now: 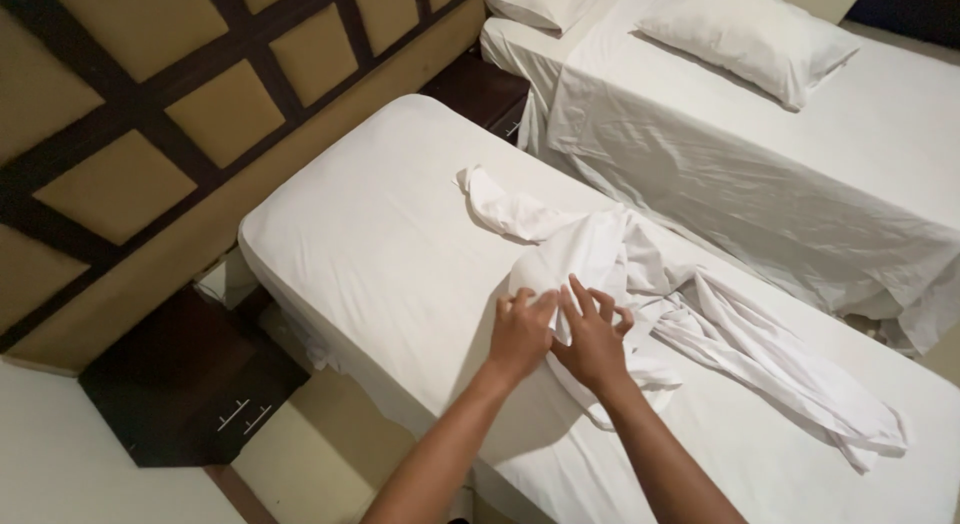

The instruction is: The person spreads a white sheet over a mattress, smoothing it out and tucking the edges under. They adjust the sheet to ensure it is flat and properly aligned on the bed frame.

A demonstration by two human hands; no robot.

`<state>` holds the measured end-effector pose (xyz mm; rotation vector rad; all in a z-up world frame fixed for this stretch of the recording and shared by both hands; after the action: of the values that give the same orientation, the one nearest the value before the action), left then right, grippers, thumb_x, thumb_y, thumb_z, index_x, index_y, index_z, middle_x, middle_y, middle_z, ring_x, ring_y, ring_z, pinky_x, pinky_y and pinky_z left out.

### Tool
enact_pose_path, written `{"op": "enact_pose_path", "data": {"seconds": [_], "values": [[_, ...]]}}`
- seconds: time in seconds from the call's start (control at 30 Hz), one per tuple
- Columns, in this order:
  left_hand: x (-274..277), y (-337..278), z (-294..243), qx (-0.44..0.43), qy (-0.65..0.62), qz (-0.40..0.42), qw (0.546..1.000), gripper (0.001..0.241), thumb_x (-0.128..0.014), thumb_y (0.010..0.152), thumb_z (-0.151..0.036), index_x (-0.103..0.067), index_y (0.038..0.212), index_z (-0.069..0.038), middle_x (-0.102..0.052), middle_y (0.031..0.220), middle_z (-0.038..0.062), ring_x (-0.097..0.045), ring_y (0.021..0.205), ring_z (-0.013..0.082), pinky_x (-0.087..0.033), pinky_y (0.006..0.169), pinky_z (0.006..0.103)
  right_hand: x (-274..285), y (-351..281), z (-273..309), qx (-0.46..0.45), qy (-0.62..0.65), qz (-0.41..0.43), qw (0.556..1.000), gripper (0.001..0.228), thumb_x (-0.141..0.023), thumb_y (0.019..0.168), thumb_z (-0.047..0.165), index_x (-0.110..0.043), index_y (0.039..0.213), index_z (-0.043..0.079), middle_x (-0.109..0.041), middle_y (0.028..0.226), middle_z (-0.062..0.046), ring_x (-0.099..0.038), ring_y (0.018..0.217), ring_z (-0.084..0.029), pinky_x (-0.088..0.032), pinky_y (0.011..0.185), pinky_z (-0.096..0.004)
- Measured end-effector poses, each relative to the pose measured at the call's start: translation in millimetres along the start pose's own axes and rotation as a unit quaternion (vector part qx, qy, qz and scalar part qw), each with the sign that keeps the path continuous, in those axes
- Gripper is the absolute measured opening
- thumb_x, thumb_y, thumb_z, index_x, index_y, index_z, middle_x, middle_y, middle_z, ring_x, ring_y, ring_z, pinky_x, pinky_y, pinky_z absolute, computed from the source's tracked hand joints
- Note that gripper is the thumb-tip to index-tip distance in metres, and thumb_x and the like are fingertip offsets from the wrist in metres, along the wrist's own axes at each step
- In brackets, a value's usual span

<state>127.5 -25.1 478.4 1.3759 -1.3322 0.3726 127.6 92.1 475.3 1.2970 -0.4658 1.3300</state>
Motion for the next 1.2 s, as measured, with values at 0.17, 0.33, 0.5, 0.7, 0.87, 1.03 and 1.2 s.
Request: {"op": "enact_pose_path", "data": {"seconds": [0.17,0.33,0.5,0.7,0.87,1.03,1.2], "values": [[-2.1,-20.0,17.8,0.012,-0.007,-0.021,1.000,0.039,-0.068,0.086,-0.001,-0.068,0.126,-0.001,-0.075,0.118,0.011,-0.062,0.117,0.0299,-0.041,0.100,0.0471,-26.4,-6.9,-5.6,-0.011,-0.054,-0.008,0.998,0.039,-0.070,0.083,0.012,-0.073,0.121,0.020,-0.054,0.153,-0.002,-0.044,0.137,-0.027,-0.020,0.108,-0.056],[-28.2,-32.6,95.0,0.089,0.059,0.019,0.994,0.037,-0.068,0.090,0.002,-0.070,0.127,-0.005,-0.076,0.112,0.014,-0.063,0.114,0.0282,-0.041,0.098,0.0463,-17.7,-0.2,-3.4,-0.017,-0.038,-0.016,0.999,0.035,-0.071,0.081,0.010,-0.076,0.114,0.018,-0.055,0.151,0.000,-0.045,0.136,-0.027,-0.019,0.108,-0.056],[-11.9,-40.0,191.4,0.165,0.107,0.020,0.980,0.045,-0.069,0.084,0.000,-0.069,0.129,-0.005,-0.077,0.108,0.015,-0.062,0.114,0.0289,-0.041,0.100,0.0475,-24.8,12.2,4.2,-0.071,-0.034,0.034,0.996,0.032,-0.073,0.082,0.012,-0.078,0.112,0.022,-0.052,0.152,0.001,-0.041,0.138,-0.028,-0.018,0.106,-0.056],[84.3,-14.5,231.3,0.163,0.075,-0.038,0.983,0.049,-0.070,0.077,0.010,-0.071,0.125,-0.001,-0.078,0.109,0.011,-0.061,0.115,0.0309,-0.038,0.100,0.0480,-84.5,37.5,43.6,-0.063,-0.024,0.107,0.992,0.033,-0.074,0.083,0.014,-0.078,0.115,0.023,-0.042,0.161,-0.006,-0.034,0.143,-0.032,-0.018,0.111,-0.053],[115.4,-13.2,275.0,0.145,0.069,-0.063,0.985,0.040,-0.070,0.081,0.009,-0.075,0.118,-0.005,-0.078,0.115,0.008,-0.062,0.115,0.0293,-0.039,0.101,0.0471,-105.5,75.6,108.4,-0.025,0.006,0.112,0.993,0.057,-0.079,0.081,0.035,-0.063,0.133,0.022,-0.034,0.162,-0.009,-0.032,0.139,-0.033,-0.019,0.106,-0.055],[136.7,-7.6,287.3,0.113,0.053,-0.041,0.991,0.038,-0.076,0.078,0.003,-0.075,0.115,-0.004,-0.077,0.114,0.009,-0.063,0.114,0.0293,-0.039,0.100,0.0493,-116.3,119.4,176.4,0.014,0.040,0.090,0.995,0.082,-0.081,0.075,0.052,-0.051,0.144,0.019,-0.033,0.162,-0.006,-0.033,0.137,-0.033,-0.021,0.103,-0.056],[157.0,-4.1,269.1,0.046,0.020,-0.027,0.998,0.038,-0.076,0.073,0.006,-0.075,0.110,-0.003,-0.078,0.111,0.007,-0.063,0.114,0.0309,-0.039,0.100,0.0496,-125.6,154.0,228.4,0.039,0.041,0.073,0.996,0.080,-0.087,0.070,0.037,-0.056,0.141,0.017,-0.036,0.160,-0.005,-0.034,0.138,-0.032,-0.020,0.105,-0.058]]}}
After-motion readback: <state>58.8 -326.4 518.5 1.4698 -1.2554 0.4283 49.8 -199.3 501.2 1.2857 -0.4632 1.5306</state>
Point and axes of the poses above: each hand's wrist, its own y-axis towards the middle knuckle, its own x-axis out of the back of the hand, z = x × y, the point moved 6 cm from there along y, towards the middle knuckle
